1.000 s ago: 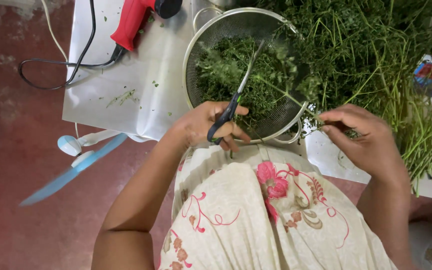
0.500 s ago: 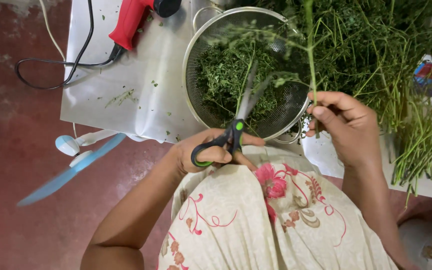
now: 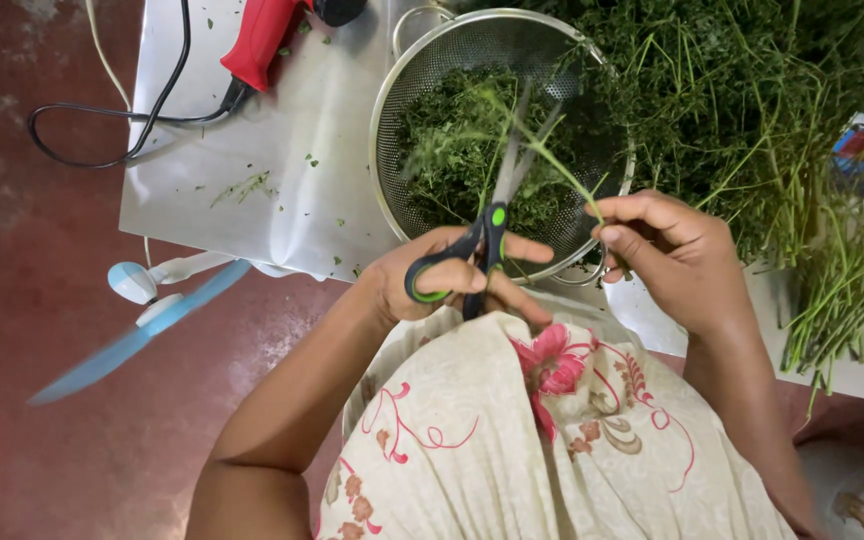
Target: Cutting individual herb stems into a strainer using scissors
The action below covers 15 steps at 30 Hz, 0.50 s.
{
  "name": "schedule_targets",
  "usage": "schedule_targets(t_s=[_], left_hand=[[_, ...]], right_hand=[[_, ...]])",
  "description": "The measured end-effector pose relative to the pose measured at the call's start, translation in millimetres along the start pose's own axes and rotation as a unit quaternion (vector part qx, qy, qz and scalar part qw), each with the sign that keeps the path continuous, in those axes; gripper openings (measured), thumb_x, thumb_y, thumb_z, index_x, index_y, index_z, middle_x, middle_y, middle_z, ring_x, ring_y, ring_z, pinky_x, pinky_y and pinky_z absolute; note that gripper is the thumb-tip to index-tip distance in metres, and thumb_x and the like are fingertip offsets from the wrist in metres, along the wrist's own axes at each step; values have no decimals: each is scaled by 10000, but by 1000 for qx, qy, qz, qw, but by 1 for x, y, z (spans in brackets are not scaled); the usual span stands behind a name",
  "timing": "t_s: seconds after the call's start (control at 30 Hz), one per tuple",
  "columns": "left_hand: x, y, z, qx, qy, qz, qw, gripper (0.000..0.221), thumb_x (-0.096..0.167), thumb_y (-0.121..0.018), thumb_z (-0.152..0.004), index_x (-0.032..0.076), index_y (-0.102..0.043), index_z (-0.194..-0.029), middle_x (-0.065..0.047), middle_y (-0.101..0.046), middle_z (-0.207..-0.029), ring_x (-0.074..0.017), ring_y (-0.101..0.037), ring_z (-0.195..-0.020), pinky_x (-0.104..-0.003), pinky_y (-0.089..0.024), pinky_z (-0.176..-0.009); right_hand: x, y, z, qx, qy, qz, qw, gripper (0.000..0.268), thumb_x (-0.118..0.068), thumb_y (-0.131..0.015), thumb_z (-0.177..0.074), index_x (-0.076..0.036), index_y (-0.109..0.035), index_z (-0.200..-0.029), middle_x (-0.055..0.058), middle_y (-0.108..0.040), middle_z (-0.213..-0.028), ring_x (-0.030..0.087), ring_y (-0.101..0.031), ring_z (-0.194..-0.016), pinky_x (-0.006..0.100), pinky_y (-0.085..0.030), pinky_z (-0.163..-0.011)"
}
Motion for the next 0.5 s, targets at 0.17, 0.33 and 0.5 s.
schedule_targets(t_s=[0.17,0.33,0.5], left_hand=[[4,1,-8,77,31,4,997,629,226,-614,-965,-39,-446,-1510,-340,-702,-1141,-274,-746,-826,-299,-609,-733],[-12,1,-6,115,43,66,990,591,170,-688,-954,-37,-495,-1473,-371,-711,-1058,-221,-752,-641,-229,-627,-555],[-29,-26,-3,44,11,113,992,708,124,-625,-928,-47,-357,-1560,-379,-668,-1176,-284,-772,-826,-268,-658,-653]], right_hand=[[10,0,-1,8,-26,-29,999,223,-16,-651,-1002,17,-693,-1219,98,-696,-952,133,-630,-658,246,-564,-639],[23,0,-10,31,-65,-91,993,210,-49,-617,-1035,-9,-673,-1234,88,-645,-778,154,-637,-594,239,-542,-636],[29,3,-31,111,-2,-206,972,243,39,-608,-1035,100,-610,-1270,199,-618,-949,221,-680,-672,381,-680,-600]])
Point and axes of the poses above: each hand's wrist, its own z-axis away from the middle knuckle, its own y-axis out of the back of the hand, x = y × z, the point moved 3 cm from there along -z, towards the middle knuckle
